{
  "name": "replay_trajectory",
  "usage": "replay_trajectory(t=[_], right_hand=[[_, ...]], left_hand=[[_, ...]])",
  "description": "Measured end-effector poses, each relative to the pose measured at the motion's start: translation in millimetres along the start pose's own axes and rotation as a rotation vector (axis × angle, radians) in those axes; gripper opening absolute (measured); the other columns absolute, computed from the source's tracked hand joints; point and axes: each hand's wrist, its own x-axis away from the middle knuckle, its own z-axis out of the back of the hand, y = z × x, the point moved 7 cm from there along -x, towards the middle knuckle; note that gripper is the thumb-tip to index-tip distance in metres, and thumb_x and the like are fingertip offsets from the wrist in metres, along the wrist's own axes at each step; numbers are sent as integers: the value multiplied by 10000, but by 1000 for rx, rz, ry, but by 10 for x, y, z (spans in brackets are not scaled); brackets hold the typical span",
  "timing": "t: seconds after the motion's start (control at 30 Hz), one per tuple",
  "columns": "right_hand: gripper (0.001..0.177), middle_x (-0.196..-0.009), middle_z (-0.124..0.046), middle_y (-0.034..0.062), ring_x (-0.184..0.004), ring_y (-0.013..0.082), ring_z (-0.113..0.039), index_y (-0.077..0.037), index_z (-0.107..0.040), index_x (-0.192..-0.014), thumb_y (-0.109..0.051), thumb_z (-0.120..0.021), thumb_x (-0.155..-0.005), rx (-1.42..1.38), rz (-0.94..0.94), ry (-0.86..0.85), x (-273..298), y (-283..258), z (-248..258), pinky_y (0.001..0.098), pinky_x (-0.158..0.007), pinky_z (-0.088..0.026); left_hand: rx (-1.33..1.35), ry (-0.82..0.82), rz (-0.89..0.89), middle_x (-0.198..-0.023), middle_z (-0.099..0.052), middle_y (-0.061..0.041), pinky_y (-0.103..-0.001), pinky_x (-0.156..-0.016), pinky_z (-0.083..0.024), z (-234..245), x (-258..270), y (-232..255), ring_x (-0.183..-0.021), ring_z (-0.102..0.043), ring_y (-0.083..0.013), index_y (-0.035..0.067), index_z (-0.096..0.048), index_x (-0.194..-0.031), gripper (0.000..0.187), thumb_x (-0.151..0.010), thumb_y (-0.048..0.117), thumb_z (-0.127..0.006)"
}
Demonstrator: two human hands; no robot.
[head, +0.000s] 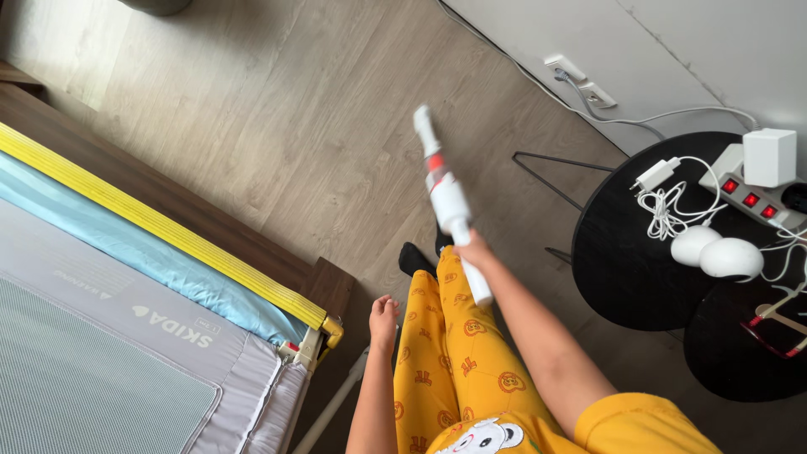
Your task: The person uses a handheld cordless vacuum cleaner to clean the wooden floor in a bedroom. They move the vacuum along the base of a bed with a safety rail, a white air purifier, a small black side table, and a dark wardrobe. The person vacuums the floor area around these objects and then places the vacuum on the side table.
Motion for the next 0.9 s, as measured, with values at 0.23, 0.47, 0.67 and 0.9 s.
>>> replay_trajectory(t=[0.23, 0.47, 0.67, 0.9], right_hand=[[734, -1170, -717, 124, -1020, 276, -701, -258, -519, -1448, -152, -792, -775, 263, -63, -85, 742, 436, 11, 438, -897, -566], [652, -894, -706, 150, -554, 206, -638, -181, -554, -1392, -105, -767, -780, -90, -167, 48, 755, 679, 415, 377, -464, -552], [613, -870, -675, 151, -561, 268, -652, -90, -499, -1382, -73, -721, -811, -161, -184, 52, 673, 1182, 808, 426, -461, -555], [846, -1134, -716, 147, -883, 333, -728, -255, -345, -1548, -200, -706, -785, 459, -192, -83, 1304, 1984, 1094, 442, -769, -596]], left_hand=[[11, 50, -75, -1019, -687, -56, -305, -783, -511, 172, 173, -62, -829, -597, -137, 20, -612, -1238, 297, -1029, 216, -534], [46, 50, -69, -1036, -678, -64, -297, -803, -514, 79, 322, -395, -834, -592, -141, 15, -605, -1247, 299, -1022, 198, -533], [-29, 43, 4, -1081, -680, -57, -292, -863, -500, -262, 528, -912, -901, -601, -139, 41, -587, -1293, 333, -1029, 229, -511], [-24, 6, 62, -1110, -692, -57, -296, -870, -511, -820, 894, -1505, -931, -629, -145, 43, -571, -1327, 362, -1027, 235, -508]])
